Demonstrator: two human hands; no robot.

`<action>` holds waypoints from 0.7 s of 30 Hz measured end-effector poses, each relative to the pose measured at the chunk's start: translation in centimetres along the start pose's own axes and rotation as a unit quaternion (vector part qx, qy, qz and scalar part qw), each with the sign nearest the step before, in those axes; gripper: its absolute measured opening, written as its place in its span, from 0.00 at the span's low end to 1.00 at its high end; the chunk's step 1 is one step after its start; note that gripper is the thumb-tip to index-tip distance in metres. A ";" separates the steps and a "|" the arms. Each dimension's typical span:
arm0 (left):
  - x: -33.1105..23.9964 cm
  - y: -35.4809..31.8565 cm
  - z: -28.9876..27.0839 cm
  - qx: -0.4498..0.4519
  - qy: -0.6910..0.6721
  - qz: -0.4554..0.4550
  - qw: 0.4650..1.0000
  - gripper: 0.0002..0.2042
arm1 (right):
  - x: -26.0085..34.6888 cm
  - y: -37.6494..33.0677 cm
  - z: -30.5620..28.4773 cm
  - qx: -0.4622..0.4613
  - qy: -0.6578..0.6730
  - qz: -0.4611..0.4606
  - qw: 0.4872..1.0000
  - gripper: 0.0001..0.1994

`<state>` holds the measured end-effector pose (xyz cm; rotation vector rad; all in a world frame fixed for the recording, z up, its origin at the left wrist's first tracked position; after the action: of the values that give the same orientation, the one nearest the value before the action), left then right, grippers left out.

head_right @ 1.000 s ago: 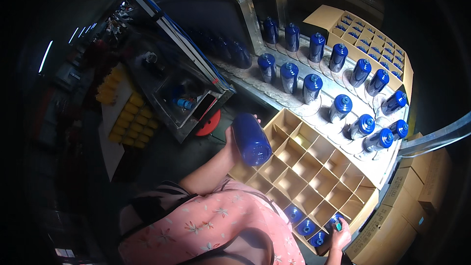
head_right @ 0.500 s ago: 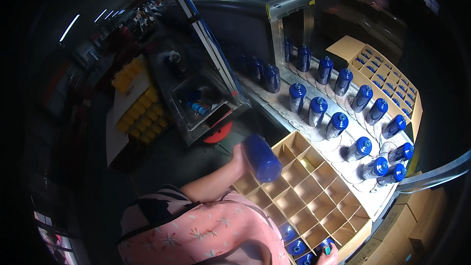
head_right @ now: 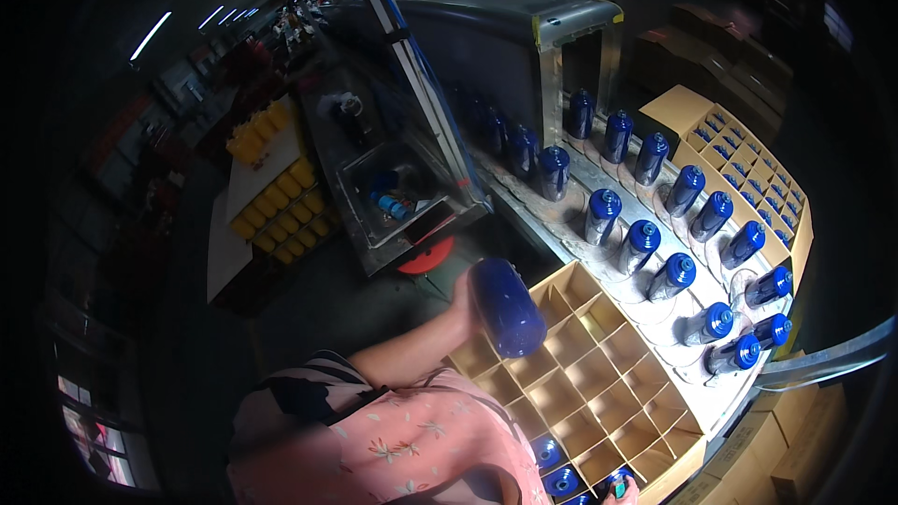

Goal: The person places blue plastic bottles from a conveyor belt into a cardboard box with dividers. After filling the box, the person closes the flaps and moves the box aside before returning to continue filling another box.

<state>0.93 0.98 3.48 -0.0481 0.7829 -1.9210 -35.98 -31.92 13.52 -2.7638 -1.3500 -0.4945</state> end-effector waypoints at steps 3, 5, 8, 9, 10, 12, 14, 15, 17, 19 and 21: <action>0.7 -0.2 1.1 0.057 0.036 -0.050 0.996 0.24 | 0.1 -0.1 0.0 -0.003 0.002 0.007 1.000 0.18; 1.1 0.1 0.6 0.031 0.067 -0.065 0.995 0.25 | 0.2 -0.2 0.1 -0.005 0.005 0.013 1.000 0.18; -0.6 1.3 0.6 -0.006 0.029 0.021 0.999 0.21 | 0.1 -0.3 0.3 -0.006 0.009 0.025 1.000 0.18; -1.6 1.9 0.7 -0.019 0.013 0.054 0.998 0.21 | 0.0 -0.4 0.4 -0.004 0.012 0.032 0.999 0.18; -2.5 2.4 1.2 -0.009 -0.002 0.092 0.996 0.21 | 0.0 -0.4 0.4 -0.005 0.010 0.031 0.999 0.18; -4.1 3.0 3.6 0.116 -0.078 0.110 0.984 0.21 | -0.1 -0.5 0.4 -0.007 0.005 0.028 1.000 0.18; -8.1 -0.4 7.5 0.100 0.494 0.512 0.695 0.20 | -0.2 -0.5 0.4 -0.007 0.003 0.029 1.000 0.18; -8.2 -0.7 8.0 0.073 0.574 0.539 0.613 0.19 | -0.2 -0.5 0.4 -0.003 0.001 0.029 1.000 0.18; -8.9 -1.3 8.4 0.076 0.572 0.577 0.578 0.18 | 0.0 -0.4 0.3 0.000 0.005 0.028 1.000 0.18; -10.0 0.1 7.1 0.135 0.364 0.479 0.788 0.18 | 0.3 -0.3 0.0 -0.006 0.007 0.031 0.999 0.17; -9.0 2.3 5.8 0.180 0.049 0.271 0.944 0.18 | 0.5 -0.3 0.0 -0.003 0.003 0.035 0.999 0.16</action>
<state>9.23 4.89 9.45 0.4482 0.4348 -1.5129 -35.88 -31.37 13.66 -2.8003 -1.2471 -0.5032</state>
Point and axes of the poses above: each hand's wrist, its own y-axis towards the middle knuckle, its own z-axis out of the palm, x = y × z, the point moved 9 cm from there along y, towards the middle knuckle, and after that the axes turned 3 degrees about -x, right-handed, at the moved point
